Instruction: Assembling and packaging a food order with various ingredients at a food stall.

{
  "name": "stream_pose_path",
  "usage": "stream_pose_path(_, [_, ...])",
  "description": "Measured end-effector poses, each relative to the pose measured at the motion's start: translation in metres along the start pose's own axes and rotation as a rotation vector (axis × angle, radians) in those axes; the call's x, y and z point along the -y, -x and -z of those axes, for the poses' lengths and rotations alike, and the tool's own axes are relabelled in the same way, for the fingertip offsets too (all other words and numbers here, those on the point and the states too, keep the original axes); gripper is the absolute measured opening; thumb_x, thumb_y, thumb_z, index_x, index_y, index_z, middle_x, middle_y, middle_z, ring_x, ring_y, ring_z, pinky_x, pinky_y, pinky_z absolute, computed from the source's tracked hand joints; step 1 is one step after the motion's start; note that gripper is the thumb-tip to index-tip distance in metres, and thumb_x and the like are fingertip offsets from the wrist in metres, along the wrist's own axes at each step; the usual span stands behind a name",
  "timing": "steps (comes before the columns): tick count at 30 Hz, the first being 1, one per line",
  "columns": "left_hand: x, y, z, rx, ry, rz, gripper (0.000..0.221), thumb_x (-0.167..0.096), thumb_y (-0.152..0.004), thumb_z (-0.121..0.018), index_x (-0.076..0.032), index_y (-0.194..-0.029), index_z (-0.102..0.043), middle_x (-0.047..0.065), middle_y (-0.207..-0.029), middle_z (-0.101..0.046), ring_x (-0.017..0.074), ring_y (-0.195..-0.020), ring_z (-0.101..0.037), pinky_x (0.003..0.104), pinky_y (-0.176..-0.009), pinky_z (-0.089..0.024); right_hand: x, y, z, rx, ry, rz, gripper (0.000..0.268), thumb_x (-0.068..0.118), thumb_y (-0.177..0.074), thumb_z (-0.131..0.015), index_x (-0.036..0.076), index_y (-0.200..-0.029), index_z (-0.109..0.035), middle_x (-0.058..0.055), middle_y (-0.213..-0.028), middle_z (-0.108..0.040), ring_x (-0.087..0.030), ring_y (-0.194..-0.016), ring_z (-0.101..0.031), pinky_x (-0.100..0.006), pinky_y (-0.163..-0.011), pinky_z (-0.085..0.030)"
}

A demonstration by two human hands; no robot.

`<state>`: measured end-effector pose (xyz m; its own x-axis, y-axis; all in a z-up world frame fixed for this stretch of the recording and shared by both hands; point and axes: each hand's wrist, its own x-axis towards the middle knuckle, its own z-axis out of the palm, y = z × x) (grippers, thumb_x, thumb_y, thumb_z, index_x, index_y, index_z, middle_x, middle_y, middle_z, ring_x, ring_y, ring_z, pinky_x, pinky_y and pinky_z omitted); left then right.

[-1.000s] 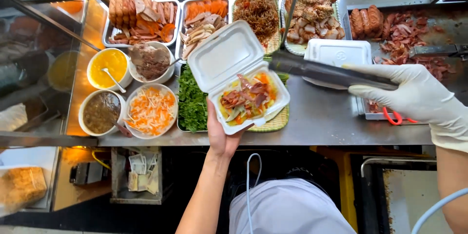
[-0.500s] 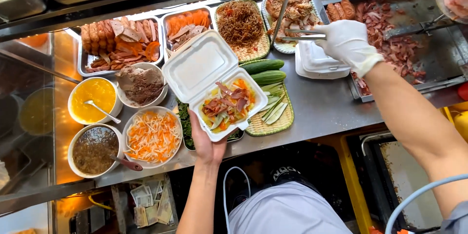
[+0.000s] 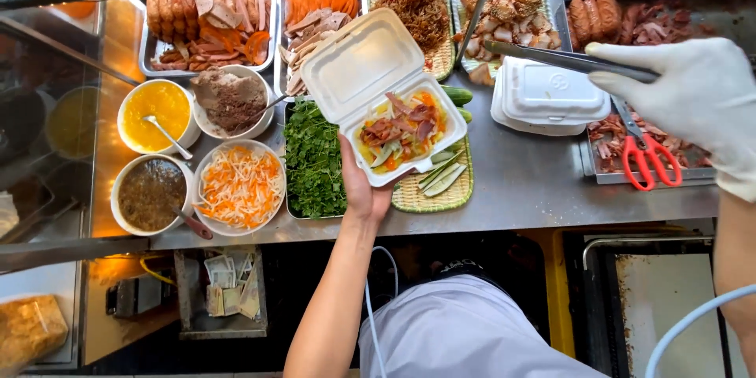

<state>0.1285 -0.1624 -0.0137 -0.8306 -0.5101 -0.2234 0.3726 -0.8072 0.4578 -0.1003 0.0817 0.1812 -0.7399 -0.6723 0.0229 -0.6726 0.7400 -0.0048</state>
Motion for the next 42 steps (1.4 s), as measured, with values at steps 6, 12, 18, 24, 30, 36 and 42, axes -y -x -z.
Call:
stream_pose_path(6, [0.017,-0.003,-0.007,0.003,0.009,0.033,0.074,-0.064,-0.104,-0.033,-0.013,-0.158,-0.036,0.011,-0.155,-0.048,0.0321,-0.138,-0.052,0.053,-0.108,-0.051,0.006,0.031,0.016,-0.171,-0.419,0.095,0.037,0.045,-0.099,-0.069,0.023,-0.129,-0.073,-0.013,-0.080,-0.070,-0.023,-0.058,-0.063,-0.032,-0.057,-0.050])
stream_pose_path(12, [0.002,0.008,-0.004,0.023,-0.019,0.016,0.075,-0.064,-0.104,-0.033,-0.013,-0.158,-0.034,0.012,-0.156,-0.046,0.0329,-0.140,-0.050,0.056,-0.110,-0.050,0.026,0.034,-0.052,0.196,0.152,0.079,0.039,0.042,-0.095,-0.066,0.026,-0.130,-0.071,-0.012,-0.082,-0.074,-0.034,-0.074,-0.072,-0.047,-0.064,-0.056])
stream_pose_path(18, [-0.003,0.017,0.005,-0.002,-0.001,0.010,0.075,-0.063,-0.104,-0.034,-0.014,-0.159,-0.034,0.010,-0.158,-0.045,0.0316,-0.144,-0.048,0.054,-0.114,-0.048,0.035,0.027,-0.126,0.190,0.138,0.083,0.032,0.034,-0.092,-0.068,0.018,-0.120,-0.071,-0.013,-0.086,-0.073,-0.034,-0.075,-0.073,-0.048,-0.060,-0.056])
stream_pose_path(24, [-0.006,0.015,0.016,0.013,0.006,0.024,0.075,-0.064,-0.104,-0.035,-0.014,-0.159,-0.035,0.010,-0.158,-0.046,0.0312,-0.143,-0.049,0.053,-0.114,-0.048,0.010,0.041,-0.086,0.149,0.087,-0.003,0.034,0.042,-0.094,-0.069,0.028,-0.123,-0.077,-0.013,-0.089,-0.076,-0.035,-0.078,-0.072,-0.048,-0.069,-0.057])
stream_pose_path(30, [0.003,0.002,0.023,-0.002,0.002,0.069,0.075,-0.064,-0.103,-0.034,-0.013,-0.158,-0.036,0.011,-0.156,-0.048,0.0312,-0.141,-0.051,0.051,-0.112,-0.049,0.024,0.065,0.005,0.172,-0.358,-0.217,0.043,0.040,-0.092,-0.074,0.023,-0.133,-0.073,-0.012,-0.094,-0.078,-0.016,-0.073,-0.071,-0.028,-0.073,-0.057])
stream_pose_path(36, [0.011,-0.002,0.006,0.068,-0.019,0.134,0.076,-0.066,-0.103,-0.032,-0.014,-0.158,-0.036,0.012,-0.155,-0.048,0.0311,-0.139,-0.052,0.053,-0.109,-0.050,0.069,0.059,0.029,0.369,-0.542,-0.312,0.042,0.024,-0.086,-0.082,0.022,-0.128,-0.077,-0.008,-0.088,-0.081,-0.015,-0.074,-0.072,-0.027,-0.074,-0.056])
stream_pose_path(42, [0.003,0.004,-0.018,0.106,-0.045,0.141,0.076,-0.065,-0.105,-0.029,-0.012,-0.159,-0.036,0.013,-0.156,-0.048,0.0322,-0.140,-0.052,0.053,-0.110,-0.050,0.080,0.055,0.032,0.231,-0.296,0.030,0.049,0.038,-0.086,-0.080,0.033,-0.134,-0.070,-0.004,-0.105,-0.080,-0.011,-0.088,-0.073,-0.024,-0.081,-0.056])
